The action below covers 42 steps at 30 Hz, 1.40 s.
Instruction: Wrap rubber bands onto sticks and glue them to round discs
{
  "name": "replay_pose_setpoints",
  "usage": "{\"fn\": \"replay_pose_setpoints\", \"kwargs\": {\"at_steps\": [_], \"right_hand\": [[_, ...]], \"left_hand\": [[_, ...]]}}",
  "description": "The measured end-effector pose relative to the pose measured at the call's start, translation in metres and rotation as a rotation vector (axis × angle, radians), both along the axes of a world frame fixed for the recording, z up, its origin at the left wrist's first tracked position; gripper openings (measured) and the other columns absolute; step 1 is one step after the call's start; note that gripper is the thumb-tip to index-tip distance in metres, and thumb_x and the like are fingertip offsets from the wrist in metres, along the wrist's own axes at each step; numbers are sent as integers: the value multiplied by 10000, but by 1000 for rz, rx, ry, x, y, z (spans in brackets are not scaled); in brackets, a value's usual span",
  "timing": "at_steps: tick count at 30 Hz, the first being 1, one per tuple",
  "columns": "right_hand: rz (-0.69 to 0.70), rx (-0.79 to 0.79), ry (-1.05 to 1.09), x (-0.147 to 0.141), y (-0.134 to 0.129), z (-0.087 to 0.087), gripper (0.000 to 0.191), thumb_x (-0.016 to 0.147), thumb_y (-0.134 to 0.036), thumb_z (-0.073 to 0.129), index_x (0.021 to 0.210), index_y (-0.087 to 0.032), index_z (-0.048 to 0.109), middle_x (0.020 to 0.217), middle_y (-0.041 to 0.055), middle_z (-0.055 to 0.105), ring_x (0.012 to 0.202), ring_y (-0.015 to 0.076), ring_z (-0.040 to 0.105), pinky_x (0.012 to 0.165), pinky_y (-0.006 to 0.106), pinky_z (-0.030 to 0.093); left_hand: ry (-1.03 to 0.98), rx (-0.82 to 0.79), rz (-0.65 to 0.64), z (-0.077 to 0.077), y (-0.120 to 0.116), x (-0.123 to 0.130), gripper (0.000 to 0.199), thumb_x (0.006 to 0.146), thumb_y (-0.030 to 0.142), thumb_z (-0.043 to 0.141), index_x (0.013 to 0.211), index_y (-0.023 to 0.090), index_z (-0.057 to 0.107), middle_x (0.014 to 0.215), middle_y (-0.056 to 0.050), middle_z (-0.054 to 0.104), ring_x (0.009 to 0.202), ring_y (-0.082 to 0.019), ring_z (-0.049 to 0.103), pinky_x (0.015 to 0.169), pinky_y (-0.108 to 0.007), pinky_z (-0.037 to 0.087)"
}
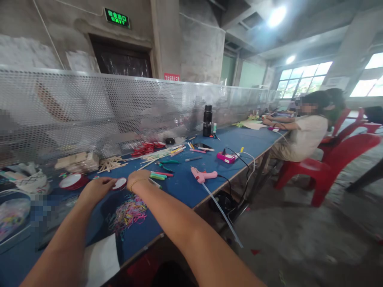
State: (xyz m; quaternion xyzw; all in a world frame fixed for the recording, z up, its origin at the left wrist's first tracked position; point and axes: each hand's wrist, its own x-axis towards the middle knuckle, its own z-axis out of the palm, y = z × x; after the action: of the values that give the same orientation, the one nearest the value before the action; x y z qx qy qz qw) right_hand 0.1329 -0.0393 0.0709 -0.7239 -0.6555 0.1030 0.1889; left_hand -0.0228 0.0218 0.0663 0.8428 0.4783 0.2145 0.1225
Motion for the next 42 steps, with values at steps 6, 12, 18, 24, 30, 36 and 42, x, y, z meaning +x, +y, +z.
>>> {"fn": "replay_pose_setpoints", "kwargs": {"at_steps": [6,12,18,24,30,36,42], "right_hand": [[-195,-119,-87,10,-7,-2,257,687,-219,656,921,-121,701,982,184,684,930,289,642,747,354,491],[-82,258,491,16,-27,-17,164,723,-280,641,826,-156,668,837,65,694,781,165,625,700,255,454],[182,308,1109,-9,-37,-30,232,619,-319,713,732,-137,624,664,-11,620,599,87,509,622,223,397],[221,118,1238,-15,-48,-29,307,667,-439,682,705,-136,649,679,11,640,561,77,474,564,218,339],[253,-48,1384,-8,-52,-33,347,623,-443,741,784,-142,678,712,17,644,531,61,456,492,196,299],[137,121,1403,-5,-45,-34,355,567,-429,775,740,-137,669,682,0,627,524,48,452,488,184,302],[83,234,1207,-6,-48,-31,332,626,-429,722,774,-134,689,692,21,660,536,71,464,514,200,329]], "left_hand": [[-144,-48,-33,-7,-1,-2,270,722,405,588,851,215,731,799,-57,716,702,-178,620,634,-238,403],[-476,-190,-41,-5,-12,4,242,614,400,705,724,186,729,684,-62,683,636,-172,586,589,-242,404],[-1048,-596,-131,6,-33,11,405,634,475,682,880,153,702,641,-26,615,538,-99,512,447,-181,333],[-1213,-627,-117,8,-34,7,342,649,406,700,860,138,691,549,32,495,442,-38,398,381,-145,258],[-1269,-677,-199,11,-39,9,313,674,371,708,884,140,683,628,16,553,479,-29,447,387,-127,301],[-1282,-693,-163,11,-39,10,323,659,296,737,936,147,661,812,-45,660,653,-83,599,499,-146,444],[-1190,-692,-220,11,-38,8,385,582,314,781,896,126,662,660,-22,625,552,-76,559,450,-152,400]]}}
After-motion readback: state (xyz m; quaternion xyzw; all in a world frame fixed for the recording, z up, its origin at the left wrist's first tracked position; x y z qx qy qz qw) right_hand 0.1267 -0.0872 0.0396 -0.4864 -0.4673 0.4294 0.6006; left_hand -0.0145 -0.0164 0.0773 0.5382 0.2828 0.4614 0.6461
